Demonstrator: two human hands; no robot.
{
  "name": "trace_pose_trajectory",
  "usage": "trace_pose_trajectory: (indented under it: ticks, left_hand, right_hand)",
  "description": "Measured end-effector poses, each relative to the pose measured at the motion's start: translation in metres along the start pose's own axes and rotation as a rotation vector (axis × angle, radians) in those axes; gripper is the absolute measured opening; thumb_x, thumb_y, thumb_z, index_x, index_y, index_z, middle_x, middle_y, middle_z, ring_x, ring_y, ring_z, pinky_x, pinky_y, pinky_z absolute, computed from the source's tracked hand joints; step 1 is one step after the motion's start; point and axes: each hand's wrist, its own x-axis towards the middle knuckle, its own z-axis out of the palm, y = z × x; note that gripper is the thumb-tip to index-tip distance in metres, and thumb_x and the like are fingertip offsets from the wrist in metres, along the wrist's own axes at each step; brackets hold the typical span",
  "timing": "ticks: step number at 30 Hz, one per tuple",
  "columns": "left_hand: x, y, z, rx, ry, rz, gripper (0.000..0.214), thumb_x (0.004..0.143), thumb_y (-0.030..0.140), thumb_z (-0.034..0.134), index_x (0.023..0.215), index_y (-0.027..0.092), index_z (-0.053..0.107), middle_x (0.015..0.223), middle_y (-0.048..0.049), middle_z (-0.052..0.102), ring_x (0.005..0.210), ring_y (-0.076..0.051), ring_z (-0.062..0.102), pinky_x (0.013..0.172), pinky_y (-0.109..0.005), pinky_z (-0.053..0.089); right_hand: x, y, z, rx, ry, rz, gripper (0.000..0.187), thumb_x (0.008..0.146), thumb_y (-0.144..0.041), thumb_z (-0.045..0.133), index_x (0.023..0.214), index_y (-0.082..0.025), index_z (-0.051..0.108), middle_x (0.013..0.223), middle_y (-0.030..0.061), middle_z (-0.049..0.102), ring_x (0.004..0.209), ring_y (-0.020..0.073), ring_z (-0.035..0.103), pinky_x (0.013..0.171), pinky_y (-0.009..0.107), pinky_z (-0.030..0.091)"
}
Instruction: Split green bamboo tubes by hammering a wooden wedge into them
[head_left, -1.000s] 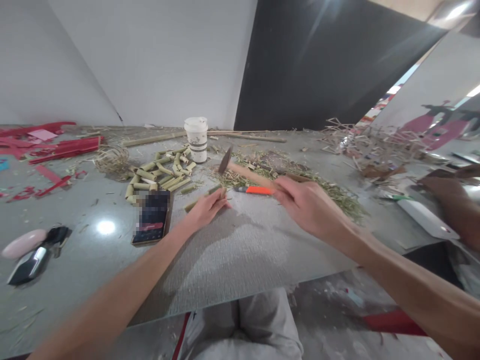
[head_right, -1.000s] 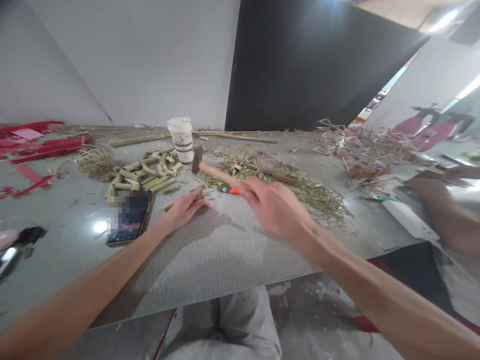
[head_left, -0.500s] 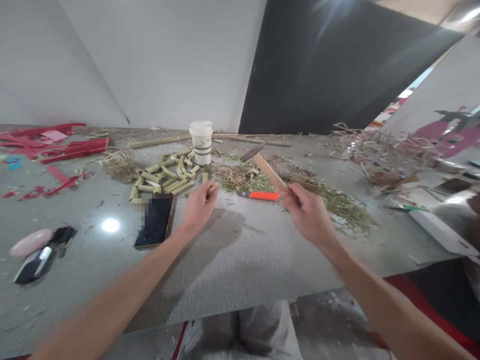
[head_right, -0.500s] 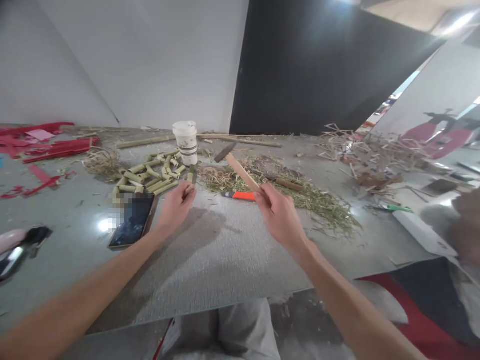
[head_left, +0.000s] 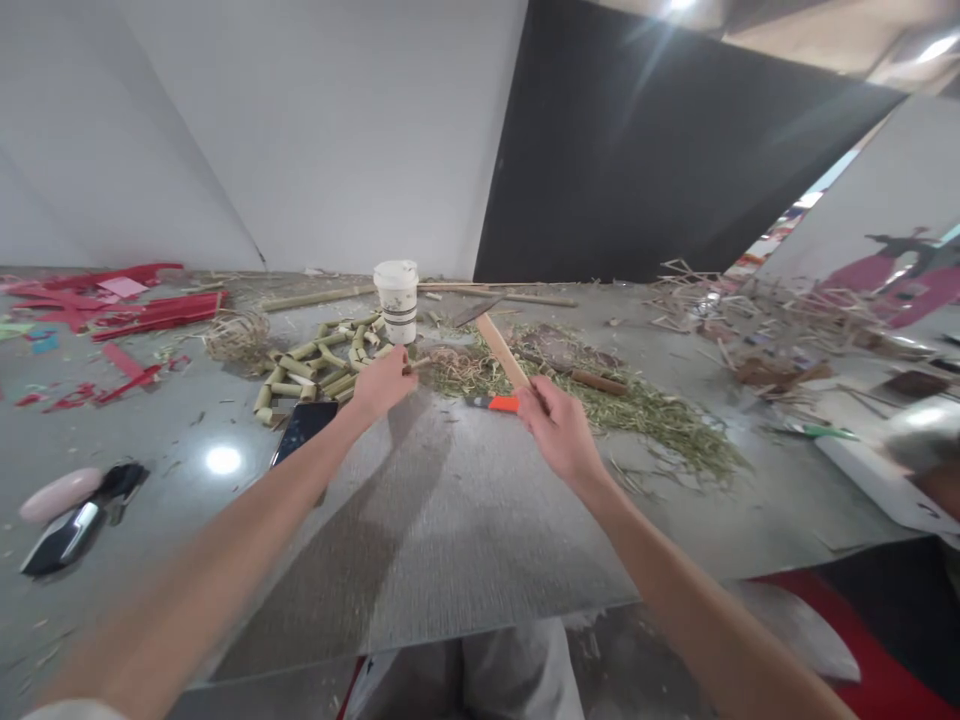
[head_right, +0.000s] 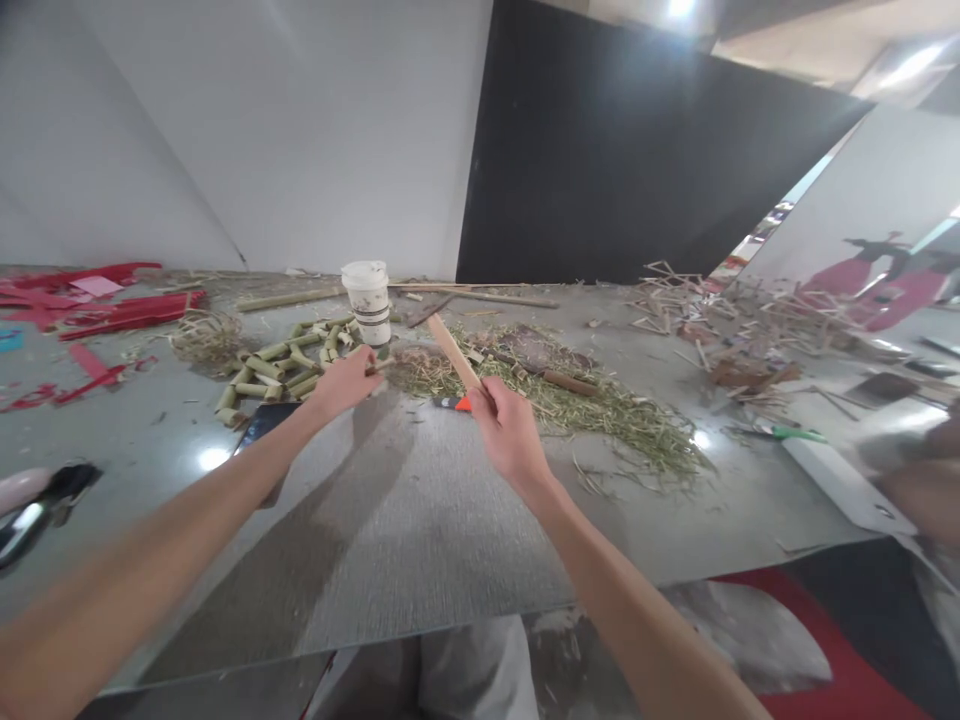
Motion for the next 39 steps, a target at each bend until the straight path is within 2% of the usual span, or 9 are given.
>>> trace_pose_trajectory:
  ticks: [4,6,10,14,19,22,31,35,39]
  left_hand:
    - [-0.059,-0.004,-0.020,-0.191,-0.120,0.123,0.026,0.102,0.042,0.056,0.123,0.027,0.053,0.088,-0.0041,0.081,0.071,-0.022,0.070,0.066,-0.032,0.052]
    - [-0.091,-0.008,-0.029,-0.377,-0.209,0.225,0.031,0.100,0.048,0.062,0.121,0.027,0.055,0.092,-0.0051,0.082,0.067,-0.020,0.064,0.062,-0.030,0.048]
    - [-0.127,-0.012,-0.038,-0.440,-0.302,0.229,0.030,0.102,0.051,0.060,0.119,0.027,0.064,0.089,-0.0049,0.083,0.060,-0.018,0.058,0.055,-0.029,0.042]
    - [-0.128,-0.017,-0.030,-0.206,-0.232,0.277,0.023,0.099,0.042,0.064,0.114,0.026,0.070,0.084,-0.0028,0.079,0.069,-0.022,0.068,0.063,-0.032,0.047]
    - [-0.120,-0.036,-0.009,0.164,-0.146,0.414,0.019,0.097,0.019,0.058,0.110,0.027,0.070,0.096,-0.0056,0.078,0.089,-0.029,0.073,0.076,-0.037,0.050]
    - [-0.120,-0.045,-0.002,0.293,-0.148,0.500,0.017,0.098,0.016,0.056,0.105,0.026,0.068,0.101,-0.0066,0.077,0.095,-0.030,0.073,0.084,-0.041,0.050]
    - [-0.130,-0.061,0.001,0.324,-0.095,0.485,0.022,0.100,0.040,0.066,0.119,0.029,0.068,0.110,-0.0079,0.077,0.087,-0.029,0.070,0.079,-0.042,0.050]
    - [-0.133,-0.062,0.003,0.297,-0.060,0.508,0.023,0.102,0.040,0.065,0.121,0.028,0.068,0.110,-0.0080,0.077,0.087,-0.028,0.070,0.079,-0.042,0.050]
    - [-0.133,-0.058,0.002,0.286,-0.099,0.546,0.018,0.105,0.027,0.057,0.120,0.024,0.067,0.113,-0.0085,0.076,0.095,-0.028,0.072,0.083,-0.041,0.049]
  right_hand:
    - [0.008,0.001,0.008,0.204,-0.040,0.090,0.043,0.102,-0.053,0.063,0.079,-0.028,0.036,0.068,-0.0063,0.040,0.057,0.0118,0.037,0.052,0.028,0.029]
    - [0.012,-0.003,0.015,0.345,-0.127,0.137,0.041,0.099,-0.055,0.069,0.084,-0.028,0.043,0.070,-0.0072,0.039,0.056,0.0107,0.033,0.050,0.028,0.028]
    - [0.022,-0.010,0.034,0.654,-0.346,0.167,0.040,0.096,-0.062,0.073,0.099,-0.025,0.058,0.070,-0.0090,0.035,0.054,0.0091,0.025,0.047,0.028,0.022]
    - [0.028,-0.007,0.049,0.728,-0.495,0.210,0.041,0.090,-0.060,0.077,0.100,-0.023,0.063,0.064,-0.0114,0.032,0.052,0.0083,0.021,0.046,0.027,0.018]
    - [0.025,0.009,0.050,0.518,-0.550,0.233,0.023,0.091,-0.041,0.076,0.102,-0.023,0.066,0.064,-0.0106,0.039,0.050,0.0079,0.030,0.045,0.025,0.026]
    - [0.022,0.017,0.046,0.427,-0.571,0.231,0.017,0.093,-0.036,0.072,0.104,-0.024,0.067,0.064,-0.0103,0.039,0.050,0.0084,0.034,0.045,0.024,0.030]
    - [0.017,0.025,0.048,0.498,-0.423,0.301,0.017,0.097,-0.039,0.071,0.102,-0.024,0.064,0.064,-0.0097,0.039,0.049,0.0080,0.033,0.044,0.025,0.028]
    - [0.017,0.023,0.047,0.530,-0.415,0.316,0.015,0.099,-0.038,0.068,0.100,-0.024,0.063,0.063,-0.0102,0.037,0.048,0.0075,0.030,0.044,0.026,0.025]
    - [0.016,0.021,0.046,0.460,-0.439,0.300,0.017,0.100,-0.040,0.068,0.101,-0.024,0.062,0.063,-0.0097,0.040,0.049,0.0080,0.033,0.046,0.028,0.027]
